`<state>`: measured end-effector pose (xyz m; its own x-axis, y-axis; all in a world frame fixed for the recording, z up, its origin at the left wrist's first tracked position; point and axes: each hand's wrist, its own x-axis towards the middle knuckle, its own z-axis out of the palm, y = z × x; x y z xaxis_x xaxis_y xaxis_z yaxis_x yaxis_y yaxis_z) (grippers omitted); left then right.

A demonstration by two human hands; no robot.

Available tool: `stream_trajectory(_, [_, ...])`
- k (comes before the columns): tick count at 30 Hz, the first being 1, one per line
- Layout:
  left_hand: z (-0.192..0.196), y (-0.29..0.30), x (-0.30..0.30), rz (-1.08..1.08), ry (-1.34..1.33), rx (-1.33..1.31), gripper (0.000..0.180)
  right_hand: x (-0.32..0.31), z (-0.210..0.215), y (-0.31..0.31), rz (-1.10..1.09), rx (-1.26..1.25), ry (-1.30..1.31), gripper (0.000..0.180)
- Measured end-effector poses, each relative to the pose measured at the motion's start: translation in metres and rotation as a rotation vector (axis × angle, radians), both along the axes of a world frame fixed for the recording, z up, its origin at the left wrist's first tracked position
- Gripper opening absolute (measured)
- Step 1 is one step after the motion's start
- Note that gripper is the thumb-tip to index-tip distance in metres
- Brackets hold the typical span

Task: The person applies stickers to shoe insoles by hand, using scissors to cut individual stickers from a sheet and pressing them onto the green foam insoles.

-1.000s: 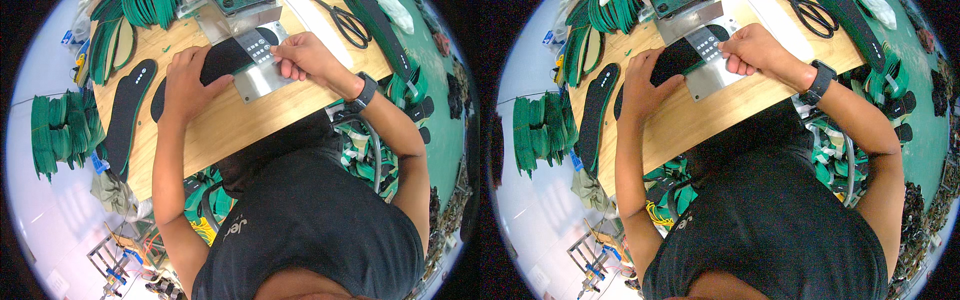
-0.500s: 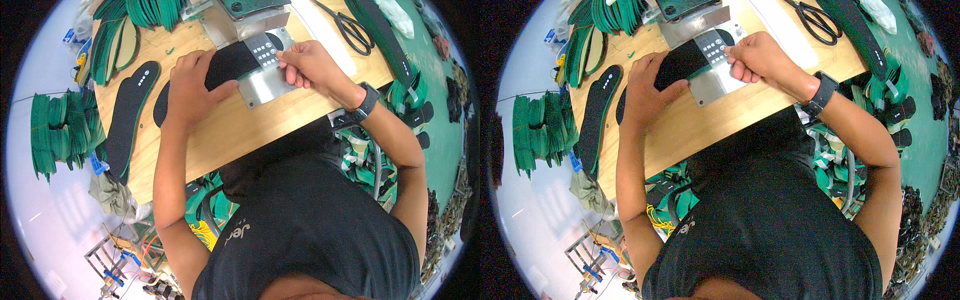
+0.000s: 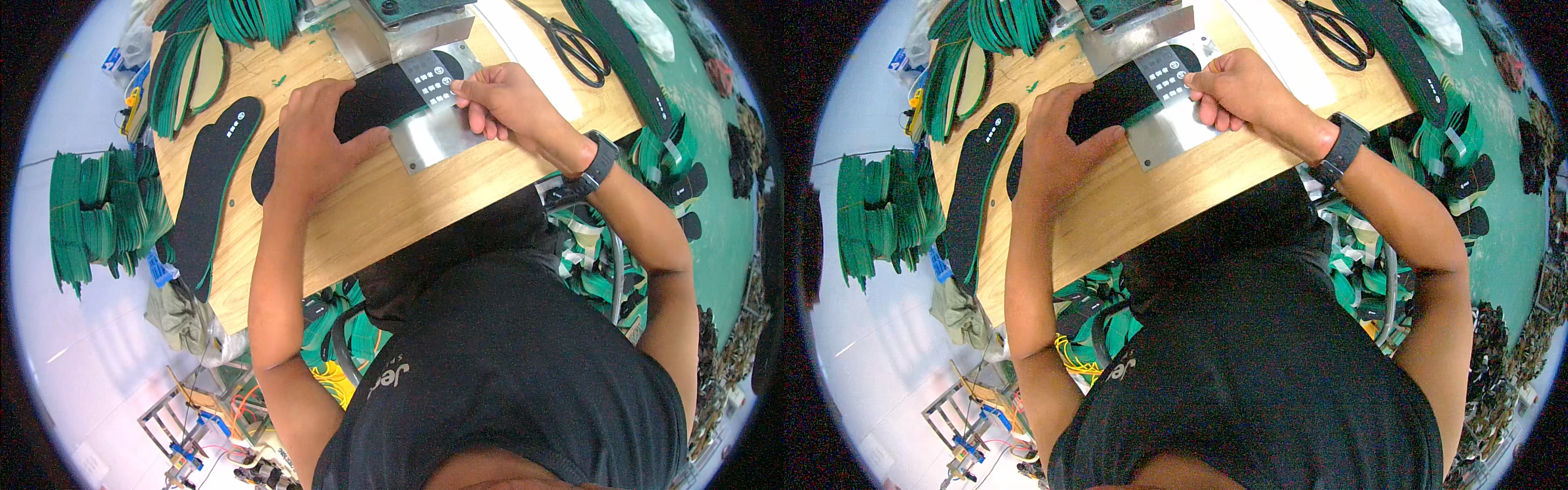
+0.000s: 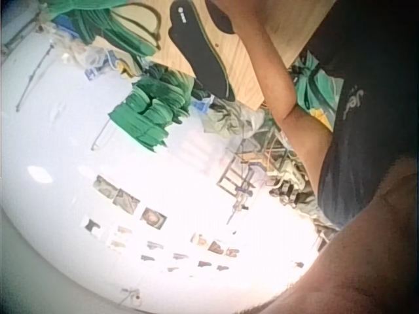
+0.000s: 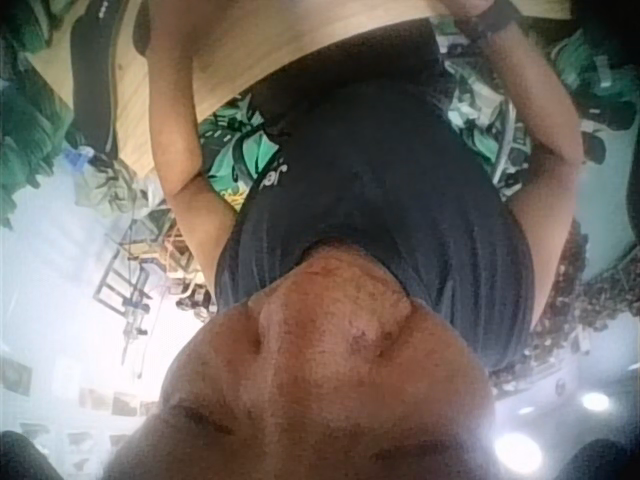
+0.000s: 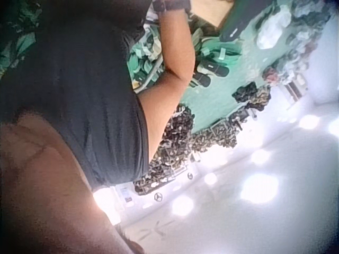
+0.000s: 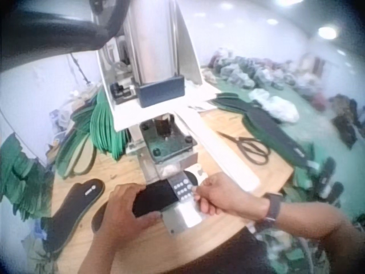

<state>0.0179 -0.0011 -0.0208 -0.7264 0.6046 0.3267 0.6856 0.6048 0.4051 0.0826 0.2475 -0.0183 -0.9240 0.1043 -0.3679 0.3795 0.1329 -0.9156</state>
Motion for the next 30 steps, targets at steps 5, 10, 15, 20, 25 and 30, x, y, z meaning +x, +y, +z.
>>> stream_trajectory(5, [0.000, -0.002, -0.002, -0.012, -0.026, 0.010, 0.057, -0.001, 0.001, 0.000, 0.021, -0.002, -0.004, 0.028])
stream_trajectory(10, [-0.001, -0.004, -0.009, -0.040, 0.004, -0.016, 0.057, -0.001, 0.004, 0.000, 0.017, -0.009, -0.022, 0.027])
stream_trajectory(15, [-0.005, -0.004, -0.019, -0.044, 0.062, 0.006, 0.055, -0.003, 0.005, 0.001, 0.031, -0.006, 0.000, 0.026])
stream_trajectory(20, [-0.004, -0.005, -0.020, -0.040, 0.035, 0.006, 0.054, -0.005, 0.001, 0.000, 0.034, -0.031, 0.052, 0.025])
stream_trajectory(25, [-0.004, -0.003, -0.019, -0.033, 0.048, 0.003, 0.054, -0.008, 0.000, -0.004, 0.025, 0.005, 0.075, 0.025])
stream_trajectory(30, [-0.011, -0.007, -0.023, -0.061, 0.112, -0.004, 0.054, -0.009, -0.003, -0.004, -0.003, -0.031, 0.049, 0.026])
